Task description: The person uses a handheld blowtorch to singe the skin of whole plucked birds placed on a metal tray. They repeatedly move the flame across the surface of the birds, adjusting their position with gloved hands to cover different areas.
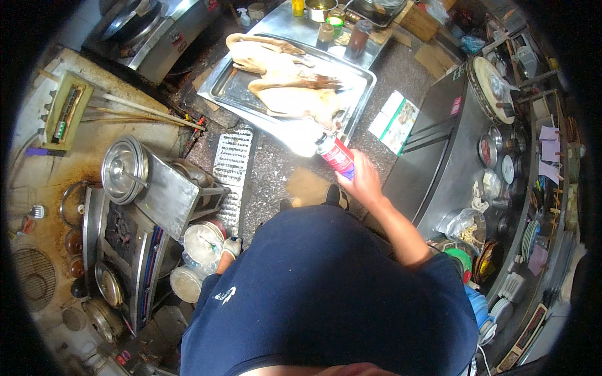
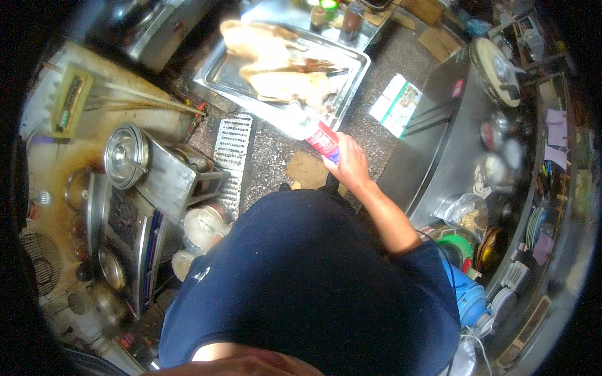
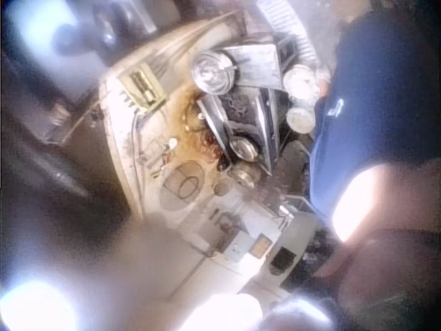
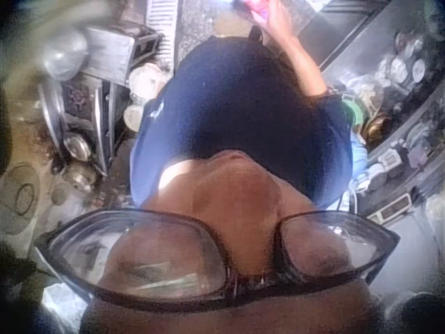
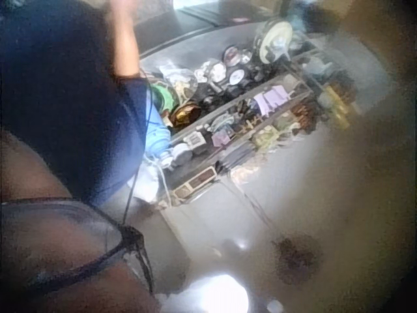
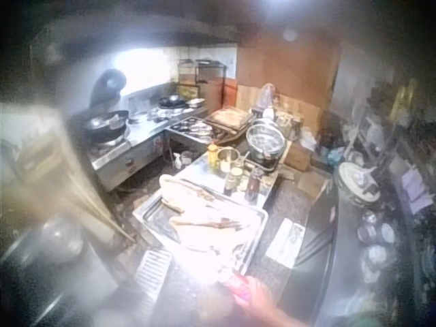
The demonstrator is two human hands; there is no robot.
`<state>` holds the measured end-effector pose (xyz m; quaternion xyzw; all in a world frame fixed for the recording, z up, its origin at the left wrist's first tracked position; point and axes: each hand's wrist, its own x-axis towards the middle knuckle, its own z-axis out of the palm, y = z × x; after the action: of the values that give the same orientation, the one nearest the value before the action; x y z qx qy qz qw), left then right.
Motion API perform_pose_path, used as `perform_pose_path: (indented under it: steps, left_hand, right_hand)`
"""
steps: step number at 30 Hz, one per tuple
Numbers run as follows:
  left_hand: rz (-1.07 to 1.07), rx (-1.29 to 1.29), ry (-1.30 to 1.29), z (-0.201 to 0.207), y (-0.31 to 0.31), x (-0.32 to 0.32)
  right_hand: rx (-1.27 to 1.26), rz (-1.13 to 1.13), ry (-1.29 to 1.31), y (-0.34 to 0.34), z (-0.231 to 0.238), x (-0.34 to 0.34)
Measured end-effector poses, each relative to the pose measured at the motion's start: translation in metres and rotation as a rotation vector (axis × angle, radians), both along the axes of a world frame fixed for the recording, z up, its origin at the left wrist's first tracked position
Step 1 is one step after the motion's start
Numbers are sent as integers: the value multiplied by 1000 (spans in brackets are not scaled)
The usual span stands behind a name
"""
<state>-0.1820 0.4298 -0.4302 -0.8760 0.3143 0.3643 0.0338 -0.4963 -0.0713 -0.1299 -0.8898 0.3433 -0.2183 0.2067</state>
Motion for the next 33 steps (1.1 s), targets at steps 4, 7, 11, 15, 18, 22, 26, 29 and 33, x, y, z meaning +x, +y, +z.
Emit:
perform_pose_path:
  steps: [4, 7, 11, 15, 18, 22, 26, 29, 33]
  left_hand:
    - [384, -99, 138, 11, 5, -4]
    - [675, -130, 324, 48, -17, -12]
    - [520, -139, 241, 83, -43, -13]
    - [365, -155, 174, 67, -43, -5]
    - [644, -172, 299, 39, -38, 4]
    - [482, -125, 238, 32, -35, 15]
    - [486, -125, 202, 56, -43, 21]
    - [248, -128, 181, 67, -53, 32]
    - [48, -192, 41, 69, -64, 32]
  right_hand:
    - [64, -72, 106, 4, 2, -16]
    - [100, -93, 133, 8, 2, -32]
    - [111, -101, 180, 14, -3, -51]
    - [91, -107, 186, 22, -10, -60]
    - [28, -79, 184, 27, -16, -65]
    - [13, -80, 173, 30, -22, -67]
    - [89, -150, 134, 37, -22, -67]
    - [187, -207, 85, 40, -17, -68]
    - [217, -268, 56, 45, -9, -67]
